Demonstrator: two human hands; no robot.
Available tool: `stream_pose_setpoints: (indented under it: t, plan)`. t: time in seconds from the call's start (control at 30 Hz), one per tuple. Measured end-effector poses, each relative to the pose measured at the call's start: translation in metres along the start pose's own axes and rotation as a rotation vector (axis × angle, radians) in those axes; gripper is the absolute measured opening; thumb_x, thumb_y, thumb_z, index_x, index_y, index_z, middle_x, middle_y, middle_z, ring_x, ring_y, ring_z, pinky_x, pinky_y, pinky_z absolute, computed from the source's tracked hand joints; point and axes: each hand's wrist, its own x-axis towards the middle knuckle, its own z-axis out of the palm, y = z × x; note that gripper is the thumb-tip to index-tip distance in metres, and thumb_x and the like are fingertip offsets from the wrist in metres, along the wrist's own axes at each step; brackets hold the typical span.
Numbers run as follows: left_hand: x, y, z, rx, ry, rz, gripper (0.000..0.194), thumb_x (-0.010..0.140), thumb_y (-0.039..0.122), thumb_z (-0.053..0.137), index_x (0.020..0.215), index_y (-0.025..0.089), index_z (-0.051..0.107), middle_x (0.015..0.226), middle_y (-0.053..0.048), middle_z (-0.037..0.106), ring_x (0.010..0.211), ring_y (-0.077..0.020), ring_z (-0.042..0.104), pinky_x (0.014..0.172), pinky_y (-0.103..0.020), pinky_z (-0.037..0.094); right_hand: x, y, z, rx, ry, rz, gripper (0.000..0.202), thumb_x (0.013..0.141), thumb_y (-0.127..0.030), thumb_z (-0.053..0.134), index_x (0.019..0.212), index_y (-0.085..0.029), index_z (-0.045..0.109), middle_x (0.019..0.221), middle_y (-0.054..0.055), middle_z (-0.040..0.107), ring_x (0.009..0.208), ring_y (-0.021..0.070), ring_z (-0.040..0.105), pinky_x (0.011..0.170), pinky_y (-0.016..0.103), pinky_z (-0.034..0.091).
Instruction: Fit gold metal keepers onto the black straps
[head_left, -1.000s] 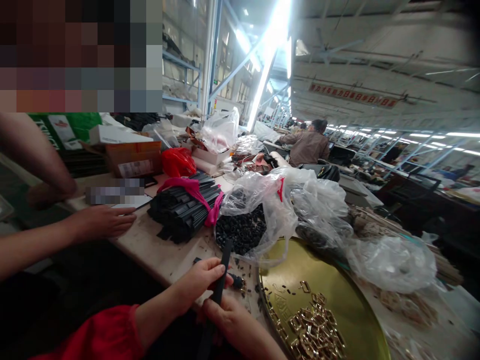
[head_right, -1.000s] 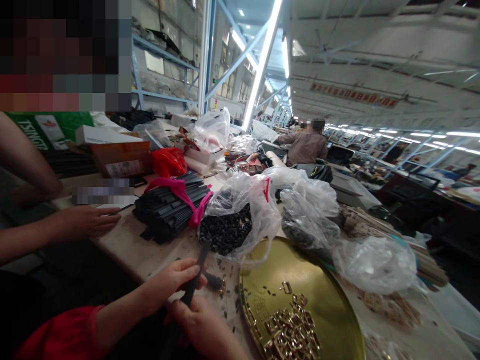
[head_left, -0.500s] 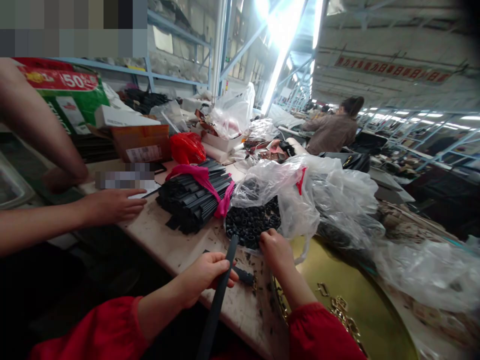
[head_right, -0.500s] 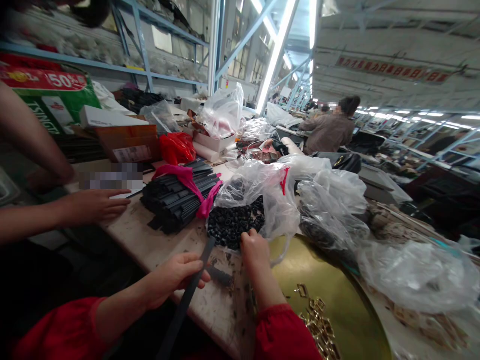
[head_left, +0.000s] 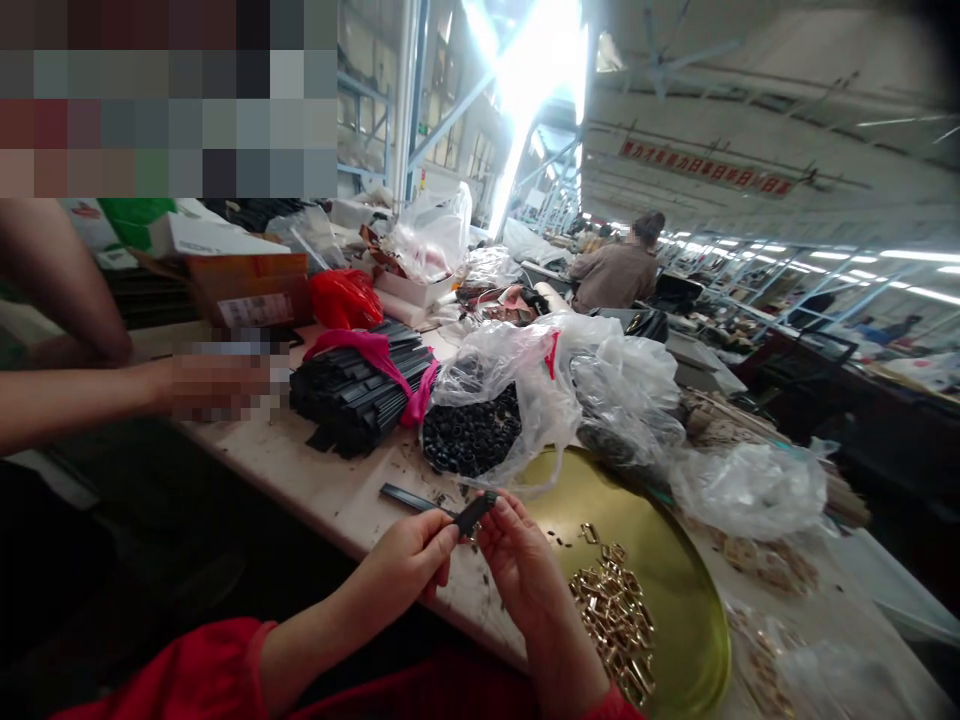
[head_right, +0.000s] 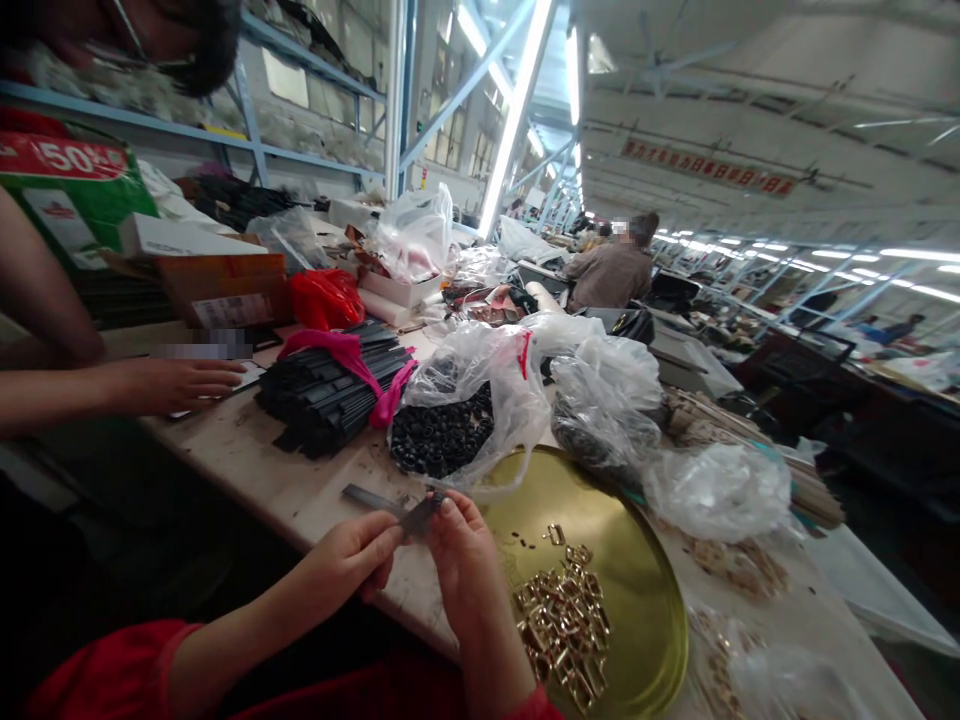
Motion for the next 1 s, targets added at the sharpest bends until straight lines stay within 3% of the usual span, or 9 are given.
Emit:
stream_pose_setpoints:
  t: [0.13, 0.3, 0.5, 0.77, 1.0]
  plan:
    - [-0.007, 0.004, 0.005, 0.108, 0.055, 0.041, 0.031, 0.085, 0.040, 0.036, 0.068, 0.017, 0.047, 0.050, 0.005, 0.047, 0.043, -0.0083, 0.044, 0.044, -0.019, 0.035, -0.016, 0.006, 0.005, 0.098, 0.035, 0.009, 0.027, 0.053, -0.024, 0.082, 0.068, -0.017, 0.061, 0.065, -0.004, 0.066, 0.058, 0.0057, 0.058, 0.054, 0.014, 0.044]
    - [-0.016, 0.003, 0.007, 0.156, 0.021, 0.006, 0.028, 0.085, 0.039, 0.036, 0.075, 0.017, 0.051, 0.049, 0.006, 0.046, 0.040, -0.0081, 0.042, 0.040, -0.018, 0.032, -0.028, 0.009, -0.008, 0.062, 0.027, 0.013, 0.023, 0.058, -0.025, 0.080, 0.065, -0.017, 0.060, 0.058, -0.005, 0.062, 0.051, 0.0045, 0.053, 0.048, 0.013, 0.041]
    - [-0.022, -0.004, 0.008, 0.195, -0.034, -0.014, 0.029, 0.085, 0.038, 0.035, 0.078, 0.017, 0.053, 0.050, 0.006, 0.046, 0.040, -0.0086, 0.042, 0.039, -0.017, 0.032, -0.034, 0.014, -0.016, -0.174, 0.109, -0.065, 0.033, 0.058, -0.028, 0.079, 0.085, -0.017, 0.065, 0.069, -0.002, 0.065, 0.056, 0.0066, 0.054, 0.052, 0.016, 0.044]
    - [-0.023, -0.007, 0.005, 0.408, -0.062, 0.023, 0.028, 0.085, 0.033, 0.036, 0.069, 0.017, 0.053, 0.053, 0.004, 0.051, 0.049, -0.0109, 0.049, 0.048, -0.019, 0.032, -0.037, 0.016, -0.030, -0.354, 0.092, -0.028, 0.040, 0.066, -0.042, 0.070, 0.096, -0.017, 0.066, 0.073, 0.001, 0.065, 0.062, 0.0112, 0.058, 0.061, 0.024, 0.049]
    - [-0.019, -0.001, 0.002, 0.460, -0.224, -0.022, 0.030, 0.084, 0.032, 0.036, 0.062, 0.018, 0.051, 0.051, 0.004, 0.051, 0.048, -0.0106, 0.047, 0.046, -0.019, 0.029, -0.041, 0.020, -0.038, -0.646, 0.054, -0.124, 0.031, 0.064, -0.039, 0.071, 0.085, -0.016, 0.068, 0.058, -0.001, 0.062, 0.054, 0.0127, 0.056, 0.055, 0.026, 0.046]
